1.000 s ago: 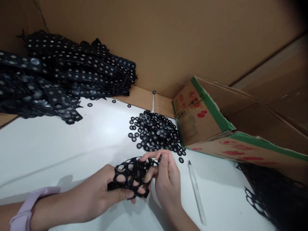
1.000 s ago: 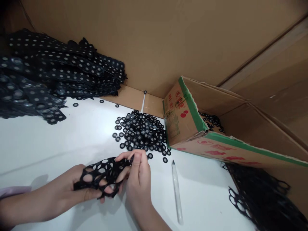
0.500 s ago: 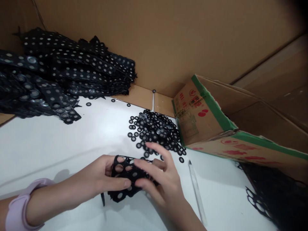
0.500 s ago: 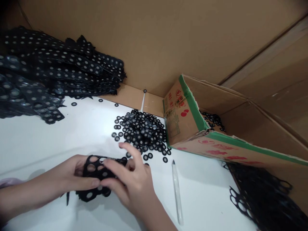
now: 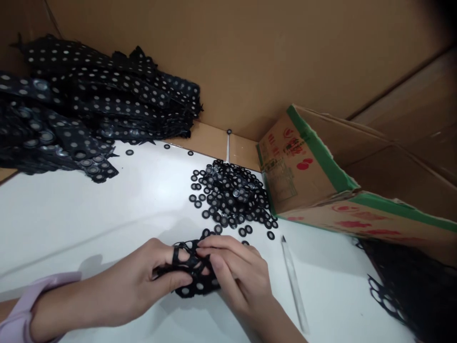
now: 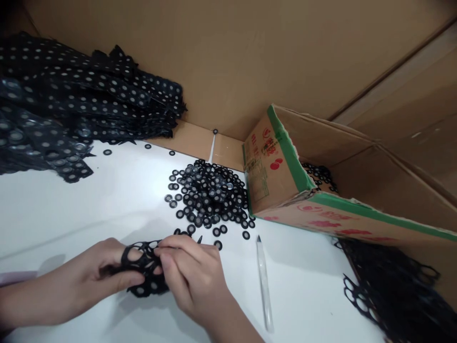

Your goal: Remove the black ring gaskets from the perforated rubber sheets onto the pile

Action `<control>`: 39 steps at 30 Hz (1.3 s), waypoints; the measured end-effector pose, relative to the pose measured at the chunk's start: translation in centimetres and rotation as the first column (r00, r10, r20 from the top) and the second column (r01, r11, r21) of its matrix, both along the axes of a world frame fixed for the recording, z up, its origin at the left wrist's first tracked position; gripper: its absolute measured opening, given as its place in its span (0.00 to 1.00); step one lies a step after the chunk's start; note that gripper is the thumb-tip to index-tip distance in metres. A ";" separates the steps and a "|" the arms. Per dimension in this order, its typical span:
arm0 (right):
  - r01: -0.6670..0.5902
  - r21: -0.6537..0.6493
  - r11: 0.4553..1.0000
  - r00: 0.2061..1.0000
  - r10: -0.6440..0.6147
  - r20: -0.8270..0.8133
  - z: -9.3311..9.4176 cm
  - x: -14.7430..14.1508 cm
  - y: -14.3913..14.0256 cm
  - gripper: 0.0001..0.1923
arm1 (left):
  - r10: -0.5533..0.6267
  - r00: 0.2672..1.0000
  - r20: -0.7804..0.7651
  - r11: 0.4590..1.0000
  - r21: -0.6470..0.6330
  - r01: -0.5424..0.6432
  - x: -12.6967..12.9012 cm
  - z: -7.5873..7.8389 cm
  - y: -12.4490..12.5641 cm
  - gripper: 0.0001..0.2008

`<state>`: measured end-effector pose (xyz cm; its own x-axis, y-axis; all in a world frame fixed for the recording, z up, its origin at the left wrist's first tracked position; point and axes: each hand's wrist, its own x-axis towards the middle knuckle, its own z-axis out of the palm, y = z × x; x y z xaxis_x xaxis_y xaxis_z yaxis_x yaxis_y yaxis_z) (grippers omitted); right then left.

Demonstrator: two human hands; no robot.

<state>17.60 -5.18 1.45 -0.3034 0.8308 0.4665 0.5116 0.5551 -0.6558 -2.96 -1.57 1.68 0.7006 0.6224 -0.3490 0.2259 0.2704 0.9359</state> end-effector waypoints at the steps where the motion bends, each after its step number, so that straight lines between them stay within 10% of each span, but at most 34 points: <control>1: 0.009 -0.059 0.998 0.995 -0.014 -0.094 -0.2 -0.3 -0.1 0.15 | 0.010 1.000 -0.027 0.998 0.059 -0.008 0.0 0.1 -0.1 0.09; 13: 0.065 -0.662 0.746 0.726 -0.491 -0.482 -0.4 -3.0 -0.9 0.24 | 0.013 0.996 -0.086 0.948 0.318 0.015 -0.1 -0.2 -0.7 0.10; 19: 0.250 -0.666 0.703 0.507 -0.681 -0.528 -0.9 -2.8 -0.4 0.23 | -0.064 0.998 0.021 0.992 0.109 0.062 -0.1 -0.1 -1.5 0.11; 27: 0.318 -0.394 0.863 0.839 -0.449 -0.307 -1.3 -0.8 0.7 0.16 | 0.177 0.954 0.243 0.908 -0.413 -0.063 0.5 -0.8 -0.7 0.15; 33: 0.382 -0.102 0.919 0.905 -0.394 -0.161 -0.8 -0.1 0.9 0.11 | 0.167 0.962 0.215 0.912 -0.406 -0.068 0.8 -0.6 -0.4 0.15; 39: 0.104 0.024 0.994 0.995 -0.104 -0.005 -0.4 0.2 0.9 0.11 | 0.283 0.946 0.160 0.901 -0.381 -0.205 0.5 -0.8 -0.3 0.12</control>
<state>17.79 -4.28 1.04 -0.2145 0.8461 0.4879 0.5648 0.5150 -0.6449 -2.43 -1.85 0.85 0.6227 0.6449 -0.4432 -0.0773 0.6144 0.7852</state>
